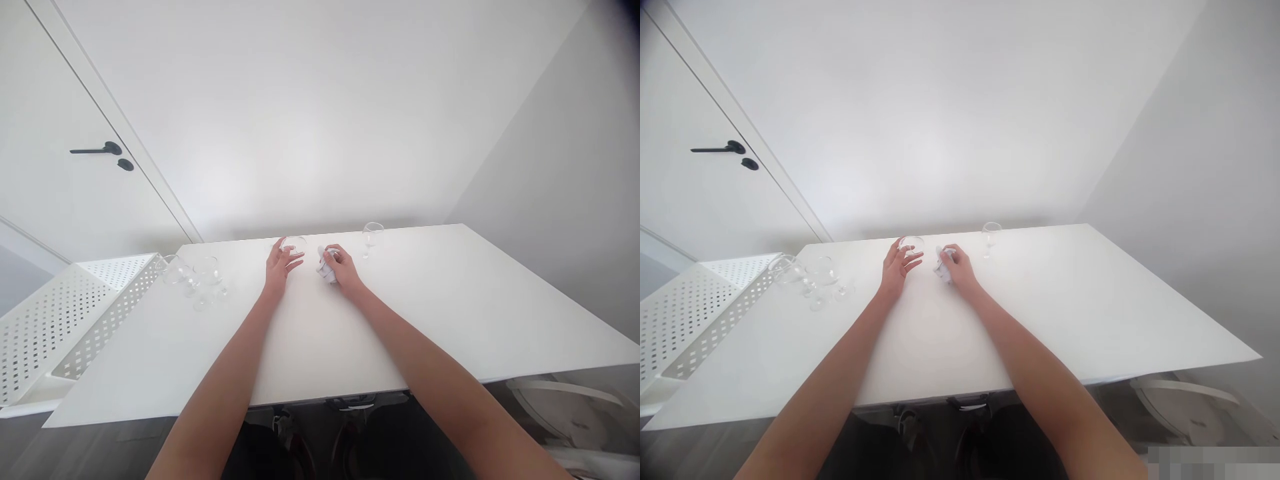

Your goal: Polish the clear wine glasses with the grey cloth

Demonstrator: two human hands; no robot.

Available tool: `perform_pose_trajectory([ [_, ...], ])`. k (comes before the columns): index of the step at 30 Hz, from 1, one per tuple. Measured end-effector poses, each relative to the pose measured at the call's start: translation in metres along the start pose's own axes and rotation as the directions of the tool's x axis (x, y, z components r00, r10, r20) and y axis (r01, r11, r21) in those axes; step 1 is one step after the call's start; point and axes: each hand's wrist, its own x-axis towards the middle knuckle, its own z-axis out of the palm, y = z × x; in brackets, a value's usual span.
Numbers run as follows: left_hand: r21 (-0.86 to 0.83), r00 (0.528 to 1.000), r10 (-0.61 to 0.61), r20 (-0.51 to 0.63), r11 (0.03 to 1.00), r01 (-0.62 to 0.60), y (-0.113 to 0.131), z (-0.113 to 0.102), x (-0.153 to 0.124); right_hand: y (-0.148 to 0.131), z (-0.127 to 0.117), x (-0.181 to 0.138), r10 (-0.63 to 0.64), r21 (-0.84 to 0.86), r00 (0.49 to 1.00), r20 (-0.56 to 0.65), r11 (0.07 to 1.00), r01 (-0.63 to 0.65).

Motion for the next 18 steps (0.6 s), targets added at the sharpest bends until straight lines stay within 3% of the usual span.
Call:
perform_pose_trajectory([
  [3, 0.018, 0.999, -0.013, 0.037, 1.000, 0.013, 0.001, 0.001, -0.001, 0.001, 0.000, 0.003, 0.046, 0.132, 0.999, -0.028, 0.990, -0.042],
  [6, 0.071, 0.999, 0.000, 0.046, 0.997, -0.003, -0.001, 0.001, -0.002, 0.001, 0.000, 0.004, 0.083, 0.271, 0.996, 0.021, 0.959, -0.085],
  [11, 0.156, 0.996, 0.042, 0.081, 0.986, -0.054, -0.006, -0.001, -0.001, 0.000, -0.006, 0.006, -0.037, 0.235, 0.999, 0.009, 0.972, 0.034],
  [18, 0.271, 0.994, 0.041, 0.100, 0.960, -0.067, -0.009, -0.004, -0.001, 0.002, -0.010, 0.010, -0.001, 0.197, 0.985, -0.173, 0.980, 0.036],
])
